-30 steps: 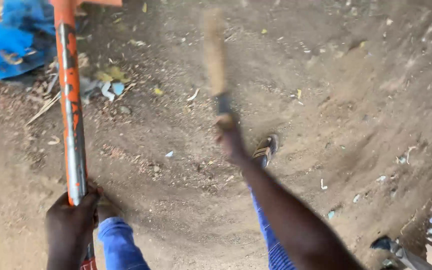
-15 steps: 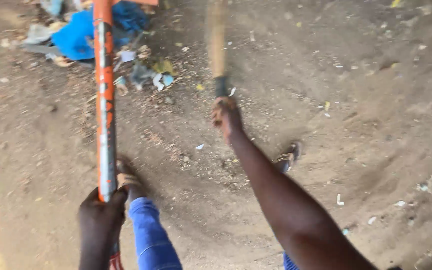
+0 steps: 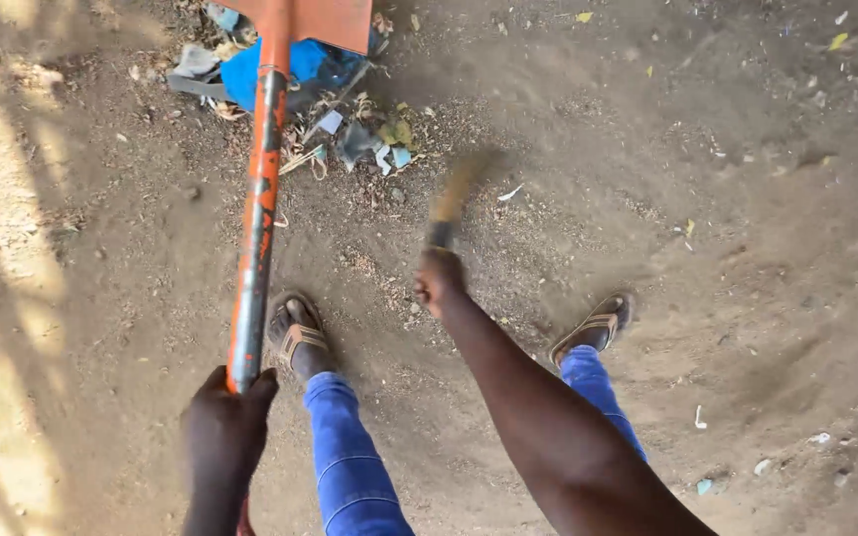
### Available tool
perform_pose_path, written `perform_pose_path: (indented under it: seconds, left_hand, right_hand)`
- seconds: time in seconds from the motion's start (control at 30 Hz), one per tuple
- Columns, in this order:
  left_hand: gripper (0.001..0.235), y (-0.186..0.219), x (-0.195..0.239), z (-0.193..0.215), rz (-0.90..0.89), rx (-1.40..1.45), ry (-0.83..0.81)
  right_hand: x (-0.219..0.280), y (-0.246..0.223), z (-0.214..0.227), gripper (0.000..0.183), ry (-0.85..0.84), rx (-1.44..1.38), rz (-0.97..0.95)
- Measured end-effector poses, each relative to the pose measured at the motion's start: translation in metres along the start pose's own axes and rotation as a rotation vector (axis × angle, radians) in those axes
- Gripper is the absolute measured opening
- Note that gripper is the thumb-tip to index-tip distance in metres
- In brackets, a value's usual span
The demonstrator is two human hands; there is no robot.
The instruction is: The person is cleaning a dirt floor by sweeping debris into piles with a hand broom and then using a shovel to transfer the debris into a red bucket.
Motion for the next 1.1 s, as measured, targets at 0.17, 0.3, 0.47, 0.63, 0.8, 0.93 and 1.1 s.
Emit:
perform_pose_path:
  seconds: [0.17, 0.3, 0.47, 0.63, 0.8, 0.93, 1.1]
  left_hand:
    - [0.042, -0.005, -0.013, 0.011, -0.023, -0.047, 0.064]
    - [0.044, -0.022, -0.012, 0.028, 0.011, 0.002, 0.026]
    - [0.043, -0.053, -0.021, 0.025, 0.032, -0.043, 0.033]
    - [0.044, -0.064, -0.021, 0.026, 0.051, 0.111, 0.041]
    - [0.041, -0.070, -0.035, 0.035, 0.074, 0.082, 0.053]
    - [0.044, -0.070, -0.036, 0.039, 0.053, 0.094, 0.052]
    - [0.040, -0.087, -0.040, 0.049, 0.112, 0.094, 0.050]
  right_hand:
    - [0.012, 0.021, -0.032, 0.022, -0.229, -0.085, 0.103]
    - [0.008, 0.041, -0.005, 0.037, -0.053, -0.149, 0.115]
    - [0.028, 0.018, -0.014, 0.024, -0.121, 0.145, -0.043]
    - [-0.007, 0.062, 0.041, 0.027, 0.014, -0.144, 0.153]
    - [0.001, 0.043, 0.051, 0.038, 0.217, -0.155, -0.169]
    - [0.032, -0.007, 0.020, 0.041, -0.330, 0.245, 0.217]
    - [0.047, 0.021, 0.116, 0.060, -0.478, 0.831, 0.384]
Point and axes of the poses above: each hand's wrist, its own x-axis away from the middle knuckle, its own z-axis out of the back of the hand, y = z × x, the point moved 8 cm from there along -x, towards the middle knuckle, and after that the axes turned 14 degrees about z, right-handed, at the moved point
